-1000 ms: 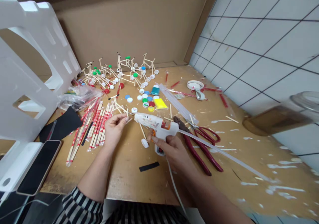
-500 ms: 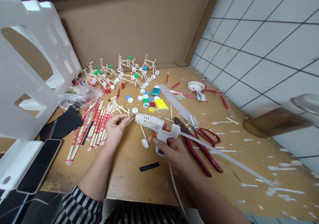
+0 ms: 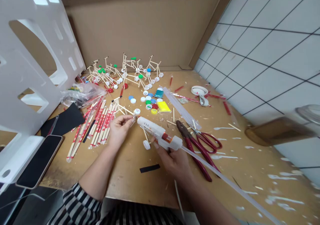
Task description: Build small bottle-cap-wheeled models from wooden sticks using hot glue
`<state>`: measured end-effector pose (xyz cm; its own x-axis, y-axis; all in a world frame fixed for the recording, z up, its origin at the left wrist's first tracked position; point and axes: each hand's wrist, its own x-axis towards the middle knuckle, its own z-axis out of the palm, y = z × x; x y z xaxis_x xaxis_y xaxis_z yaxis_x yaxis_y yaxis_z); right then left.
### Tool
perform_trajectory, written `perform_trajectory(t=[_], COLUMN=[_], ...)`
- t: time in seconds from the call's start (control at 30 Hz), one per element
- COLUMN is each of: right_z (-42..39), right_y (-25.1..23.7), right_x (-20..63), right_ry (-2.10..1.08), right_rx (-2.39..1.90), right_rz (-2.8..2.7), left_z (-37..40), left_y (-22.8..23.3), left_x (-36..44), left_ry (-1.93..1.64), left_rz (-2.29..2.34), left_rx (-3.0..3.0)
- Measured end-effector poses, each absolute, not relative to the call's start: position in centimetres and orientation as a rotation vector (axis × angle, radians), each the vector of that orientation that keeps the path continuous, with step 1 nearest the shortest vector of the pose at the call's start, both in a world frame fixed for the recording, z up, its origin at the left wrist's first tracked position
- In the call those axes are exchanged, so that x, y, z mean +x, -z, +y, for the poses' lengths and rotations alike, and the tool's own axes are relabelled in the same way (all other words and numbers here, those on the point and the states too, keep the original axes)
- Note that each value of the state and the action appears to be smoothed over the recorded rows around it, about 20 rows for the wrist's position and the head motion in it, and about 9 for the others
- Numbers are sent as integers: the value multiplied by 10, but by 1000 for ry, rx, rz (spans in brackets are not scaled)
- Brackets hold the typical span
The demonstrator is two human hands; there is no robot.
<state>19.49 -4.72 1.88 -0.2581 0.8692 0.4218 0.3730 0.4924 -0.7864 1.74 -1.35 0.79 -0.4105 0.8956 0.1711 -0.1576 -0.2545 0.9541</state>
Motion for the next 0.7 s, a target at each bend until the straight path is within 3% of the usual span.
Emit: perform_trajectory(t=[0.37, 0.7], right_z=[-46, -49], right_y=[-7, -12], right_x=[198, 197], right_ry=[-467, -502], right_rx=[-1038, -1131], right_rz=[-1888, -1893], left_z=[-15, -15], left_y=[-9, -10], left_x=[19, 20], left_ry=[-1768, -1755], left_rz=[1204, 1224], left_rx=[999, 958])
